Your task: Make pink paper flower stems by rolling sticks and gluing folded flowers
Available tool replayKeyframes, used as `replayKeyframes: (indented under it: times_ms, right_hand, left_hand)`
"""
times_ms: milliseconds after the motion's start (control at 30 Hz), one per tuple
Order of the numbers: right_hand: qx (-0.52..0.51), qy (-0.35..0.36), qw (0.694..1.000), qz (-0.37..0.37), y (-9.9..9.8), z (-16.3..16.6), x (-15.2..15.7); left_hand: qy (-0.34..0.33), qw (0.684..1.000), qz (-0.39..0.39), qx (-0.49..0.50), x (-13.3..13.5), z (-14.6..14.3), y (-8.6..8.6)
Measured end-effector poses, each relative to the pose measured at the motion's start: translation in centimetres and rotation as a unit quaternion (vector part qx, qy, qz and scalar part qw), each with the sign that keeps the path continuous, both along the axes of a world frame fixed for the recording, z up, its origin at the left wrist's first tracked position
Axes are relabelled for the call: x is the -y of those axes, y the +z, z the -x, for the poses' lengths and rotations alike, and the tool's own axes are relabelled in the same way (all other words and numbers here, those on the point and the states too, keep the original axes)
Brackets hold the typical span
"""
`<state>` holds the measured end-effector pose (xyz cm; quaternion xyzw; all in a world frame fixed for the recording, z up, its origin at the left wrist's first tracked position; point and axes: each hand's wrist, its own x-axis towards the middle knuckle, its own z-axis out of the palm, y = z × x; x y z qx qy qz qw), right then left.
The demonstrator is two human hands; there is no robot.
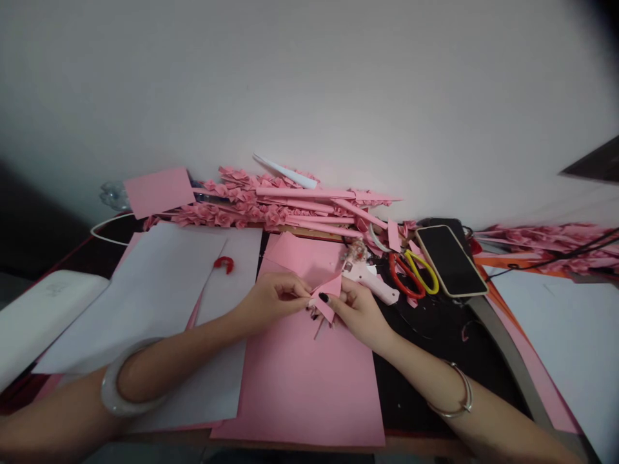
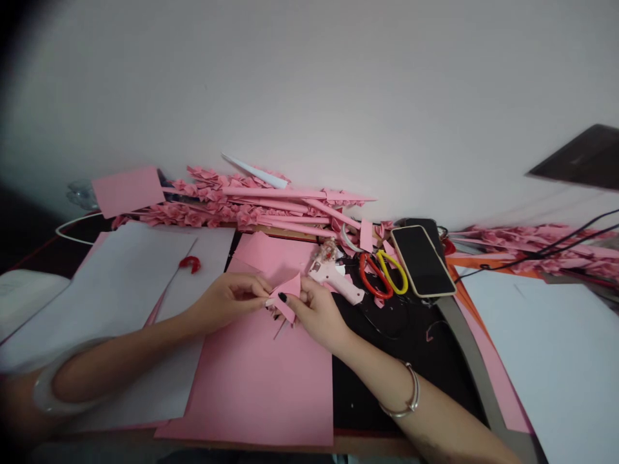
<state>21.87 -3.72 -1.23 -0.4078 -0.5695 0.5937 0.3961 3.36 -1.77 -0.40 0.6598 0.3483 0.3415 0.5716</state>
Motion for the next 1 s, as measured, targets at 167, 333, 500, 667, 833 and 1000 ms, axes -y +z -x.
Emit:
replayKeyframes:
  times_ms: [167,333,500,667,833,1000]
  right_hand:
    - [-0.014,-0.011,1.0,0.02,0.2,-0.1,-0.1]
    - [-0.001,-0.043,0.999,0.007,-0.2,-0.4,-0.2]
    - [0.004,-0.049,0.999,0.018,-0.3,-0.2,-0.1]
    - [0.012,-0.051,0.998,0.035,0.0,0.0,0.1]
    - [0.04,-0.049,0.998,0.019,-0.2,-0.1,0.0]
    - [0.025,-0.035,0.999,0.023,0.0,0.1,0.1]
  left_hand:
    - [0.006,0.999,0.045,0.022,-0.1,0.0,0.0]
    - [0.017,0.991,0.123,0.045,-0.5,0.2,-0.5]
    - [0.034,0.987,0.157,0.012,-0.7,0.0,-0.6]
    - [0.004,0.993,0.114,-0.015,-0.4,0.0,-1.1]
    - [0.01,0.996,0.076,-0.041,-0.2,0.0,-1.1]
    - [0.016,0.996,0.063,-0.054,0.0,-0.1,-0.4]
